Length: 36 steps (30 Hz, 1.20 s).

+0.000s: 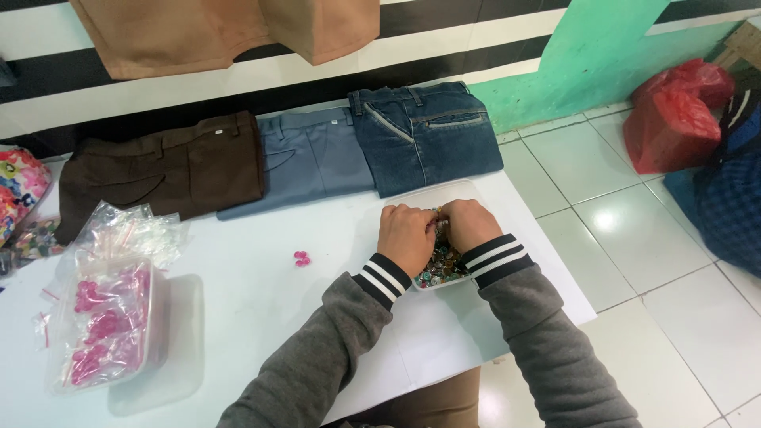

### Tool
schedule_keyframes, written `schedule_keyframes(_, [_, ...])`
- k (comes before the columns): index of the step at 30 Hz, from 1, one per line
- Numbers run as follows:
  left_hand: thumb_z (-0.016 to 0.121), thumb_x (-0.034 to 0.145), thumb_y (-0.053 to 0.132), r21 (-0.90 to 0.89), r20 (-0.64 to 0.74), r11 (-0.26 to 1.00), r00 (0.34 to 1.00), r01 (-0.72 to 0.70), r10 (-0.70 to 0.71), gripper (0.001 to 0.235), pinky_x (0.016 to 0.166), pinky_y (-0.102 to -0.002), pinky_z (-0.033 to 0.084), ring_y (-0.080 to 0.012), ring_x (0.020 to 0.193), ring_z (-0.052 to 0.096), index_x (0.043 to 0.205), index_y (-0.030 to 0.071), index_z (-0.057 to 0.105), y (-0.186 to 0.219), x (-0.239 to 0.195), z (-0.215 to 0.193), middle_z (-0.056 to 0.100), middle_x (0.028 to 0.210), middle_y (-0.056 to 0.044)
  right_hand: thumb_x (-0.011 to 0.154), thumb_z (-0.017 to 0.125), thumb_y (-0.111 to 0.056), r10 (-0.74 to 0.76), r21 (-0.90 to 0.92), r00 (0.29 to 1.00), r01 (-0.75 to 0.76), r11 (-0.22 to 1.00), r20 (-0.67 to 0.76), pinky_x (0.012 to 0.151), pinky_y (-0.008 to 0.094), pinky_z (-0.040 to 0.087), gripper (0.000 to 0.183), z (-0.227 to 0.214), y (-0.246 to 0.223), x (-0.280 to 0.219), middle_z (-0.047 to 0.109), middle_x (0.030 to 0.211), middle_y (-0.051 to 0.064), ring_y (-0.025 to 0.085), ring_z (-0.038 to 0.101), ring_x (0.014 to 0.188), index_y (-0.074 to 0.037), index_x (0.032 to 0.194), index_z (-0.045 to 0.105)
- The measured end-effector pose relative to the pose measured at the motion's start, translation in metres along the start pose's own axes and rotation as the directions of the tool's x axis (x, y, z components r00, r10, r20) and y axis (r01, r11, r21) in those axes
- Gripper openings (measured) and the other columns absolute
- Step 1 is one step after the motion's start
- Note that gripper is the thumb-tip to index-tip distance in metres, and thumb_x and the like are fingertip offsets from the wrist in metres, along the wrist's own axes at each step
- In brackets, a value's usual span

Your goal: The person sorts colorful buttons from a plastic container onto a white table, then picks up pink buttons and places them into a small plastic bag. The person seals the bag and places it into a larger container.

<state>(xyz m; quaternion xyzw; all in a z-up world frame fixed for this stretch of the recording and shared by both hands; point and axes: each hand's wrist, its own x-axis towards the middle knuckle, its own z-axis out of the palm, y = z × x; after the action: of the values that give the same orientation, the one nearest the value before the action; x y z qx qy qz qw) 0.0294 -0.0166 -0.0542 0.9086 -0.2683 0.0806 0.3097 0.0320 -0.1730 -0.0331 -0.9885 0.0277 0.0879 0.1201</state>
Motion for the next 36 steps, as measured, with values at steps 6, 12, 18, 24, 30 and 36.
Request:
schedule_keyframes(6, [0.067, 0.093, 0.014, -0.176, -0.169, 0.98, 0.983, -0.098, 0.068, 0.024, 0.105, -0.044, 0.037, -0.0244, 0.099, 0.067, 0.116, 0.009, 0.071, -0.002, -0.008, -0.011, 0.073, 0.092, -0.005, 0.089, 0.068, -0.001, -0.037, 0.279, 0.985, 0.084, 0.957, -0.168, 0.076, 0.045, 0.062, 0.028, -0.018, -0.004, -0.017, 0.078, 0.091, 0.017, 0.035, 0.076, 0.087, -0.009, 0.114, 0.077])
schedule_keyframes(12, [0.067, 0.094, 0.018, -0.209, -0.304, 0.966, 0.949, -0.152, 0.084, 0.018, 0.102, -0.041, 0.041, -0.0225, 0.1, 0.067, 0.112, 0.017, 0.069, -0.009, -0.022, -0.03, 0.073, 0.094, -0.001, 0.084, 0.076, -0.004, -0.04, 0.683, 0.975, 0.183, 0.707, -0.22, 0.073, 0.036, 0.059, 0.023, -0.037, -0.02, -0.044, 0.075, 0.081, 0.017, 0.019, 0.068, 0.076, 0.002, 0.106, 0.077])
schedule_keyframes(18, [0.068, 0.092, 0.014, -0.276, -0.344, 0.95, 0.938, -0.146, 0.044, 0.02, 0.095, -0.039, 0.046, -0.0236, 0.095, 0.068, 0.111, 0.016, 0.073, -0.02, -0.047, -0.053, 0.073, 0.092, -0.001, 0.082, 0.078, 0.003, -0.125, 0.745, 0.948, 0.308, 0.591, -0.293, 0.063, 0.031, 0.062, 0.021, -0.017, -0.039, -0.043, 0.074, 0.081, 0.016, 0.013, 0.067, 0.075, 0.003, 0.102, 0.078])
schedule_keyframes(24, [0.074, 0.086, 0.009, -0.274, -0.417, 0.956, 0.909, -0.108, -0.016, 0.023, 0.086, -0.038, 0.049, -0.0237, 0.087, 0.069, 0.108, 0.013, 0.073, -0.032, -0.085, -0.073, 0.073, 0.088, -0.003, 0.079, 0.076, 0.008, -0.209, 0.716, 0.926, 0.377, 0.588, -0.315, 0.069, 0.034, 0.064, 0.023, -0.014, -0.09, -0.064, 0.072, 0.088, 0.021, 0.025, 0.075, 0.083, 0.002, 0.101, 0.077])
schedule_keyframes(30, [0.076, 0.083, 0.013, -0.171, -0.412, 0.985, 0.906, 0.03, -0.099, 0.019, 0.083, -0.036, 0.05, -0.0226, 0.088, 0.069, 0.1, 0.02, 0.07, -0.078, -0.133, -0.096, 0.073, 0.086, 0.001, 0.081, 0.076, -0.001, -0.347, 0.619, 0.911, 0.408, 0.671, -0.225, 0.069, 0.034, 0.064, 0.022, 0.008, -0.145, -0.074, 0.075, 0.092, 0.015, 0.027, 0.076, 0.08, -0.006, 0.102, 0.077])
schedule_keyframes(36, [0.076, 0.082, 0.013, -0.074, -0.366, 0.98, 0.909, 0.183, -0.198, 0.017, 0.089, -0.038, 0.047, -0.0233, 0.098, 0.065, 0.098, 0.019, 0.071, -0.121, -0.168, -0.095, 0.073, 0.089, 0.001, 0.084, 0.074, -0.005, -0.368, 0.474, 0.922, 0.378, 0.796, -0.117, 0.066, 0.031, 0.063, 0.016, 0.067, -0.173, -0.05, 0.076, 0.091, 0.009, 0.022, 0.076, 0.079, -0.008, 0.1, 0.076])
